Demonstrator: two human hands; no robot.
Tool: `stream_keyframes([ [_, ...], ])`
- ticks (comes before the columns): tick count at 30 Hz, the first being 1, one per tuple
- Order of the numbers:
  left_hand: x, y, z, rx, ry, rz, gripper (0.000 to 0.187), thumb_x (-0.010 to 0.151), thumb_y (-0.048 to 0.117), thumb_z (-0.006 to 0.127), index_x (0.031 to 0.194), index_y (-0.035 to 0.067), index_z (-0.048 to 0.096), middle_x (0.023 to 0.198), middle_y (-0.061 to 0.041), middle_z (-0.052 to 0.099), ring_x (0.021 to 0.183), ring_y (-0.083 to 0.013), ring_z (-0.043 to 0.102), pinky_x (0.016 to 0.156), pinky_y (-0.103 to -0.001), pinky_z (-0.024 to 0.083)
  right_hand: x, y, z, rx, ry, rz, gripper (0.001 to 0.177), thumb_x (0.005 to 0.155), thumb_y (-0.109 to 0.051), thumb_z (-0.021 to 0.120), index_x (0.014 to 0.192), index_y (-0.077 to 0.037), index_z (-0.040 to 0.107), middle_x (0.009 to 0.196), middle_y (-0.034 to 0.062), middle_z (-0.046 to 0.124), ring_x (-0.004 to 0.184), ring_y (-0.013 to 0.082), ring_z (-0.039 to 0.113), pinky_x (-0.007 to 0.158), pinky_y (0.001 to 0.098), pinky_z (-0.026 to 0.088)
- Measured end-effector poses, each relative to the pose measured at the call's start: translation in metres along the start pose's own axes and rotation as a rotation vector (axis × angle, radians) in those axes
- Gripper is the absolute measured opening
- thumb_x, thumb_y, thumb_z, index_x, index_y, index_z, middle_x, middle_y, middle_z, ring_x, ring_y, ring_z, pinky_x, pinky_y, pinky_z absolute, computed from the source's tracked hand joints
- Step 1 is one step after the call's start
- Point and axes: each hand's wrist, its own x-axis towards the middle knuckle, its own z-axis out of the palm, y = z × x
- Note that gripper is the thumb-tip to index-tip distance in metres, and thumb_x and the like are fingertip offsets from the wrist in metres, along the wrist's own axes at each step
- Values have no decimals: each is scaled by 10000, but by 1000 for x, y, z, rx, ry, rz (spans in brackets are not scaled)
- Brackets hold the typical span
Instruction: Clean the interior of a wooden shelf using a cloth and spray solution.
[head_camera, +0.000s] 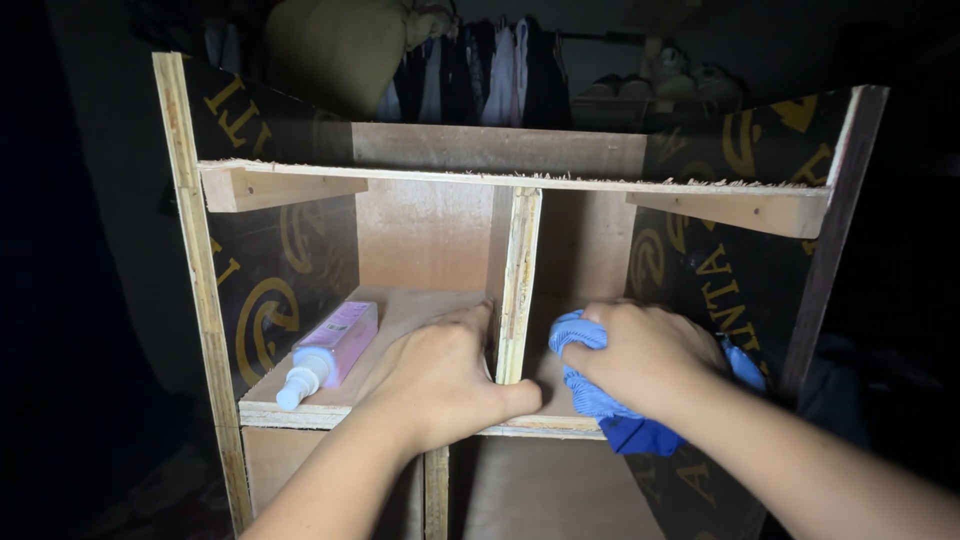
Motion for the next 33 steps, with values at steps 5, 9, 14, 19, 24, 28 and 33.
stream_keyframes([
  [5,1,2,0,-6,-10,0,715,599,550,720,1182,141,660,1063,-158,737,1017,-329,703,917,-428,541,-18,-9,-11,24,-3,1,529,762,-535,665,1228,-290,717,1087,92,765,1006,330,745,884,470,602],
  [9,1,3,1,3,-5,-16,739,573,514,708,1184,101,651,1098,-161,729,1044,-325,701,930,-420,540,-31,-16,-17,68,-17,-20,468,758,-504,665,1165,-287,739,1008,107,773,961,335,751,878,467,595],
  [14,1,2,3,-12,10,-2,726,612,539,729,1183,95,666,1118,-169,732,1069,-328,696,945,-413,532,-31,-19,-16,91,-13,-39,419,757,-466,673,1123,-279,750,972,113,773,940,340,752,868,475,592],
  [19,5,-4,12,-36,62,56,728,597,485,725,1171,42,658,1121,-206,719,1074,-346,691,949,-415,531,-30,-19,-14,100,-11,-37,391,765,-460,677,1091,-265,766,983,122,773,961,354,745,885,475,588],
  [24,6,-6,13,-46,64,95,718,594,478,716,1167,50,651,1095,-210,720,1048,-355,693,941,-417,529,-14,-22,-5,103,-1,-32,396,750,-437,715,1106,-271,757,1031,120,766,993,370,733,900,498,580],
  [28,7,-9,15,-34,65,99,697,608,493,705,1122,26,648,1080,-225,720,1048,-362,691,947,-419,528,5,-26,6,71,18,-39,393,770,-405,731,1107,-205,754,1045,160,763,997,399,731,902,517,578],
  [33,8,-14,17,-19,83,118,723,611,517,715,1113,0,646,1103,-237,705,1066,-369,678,949,-421,522,55,-19,40,-20,38,-43,378,782,-303,718,1078,-81,793,1068,219,767,1010,410,741,886,529,583],
])
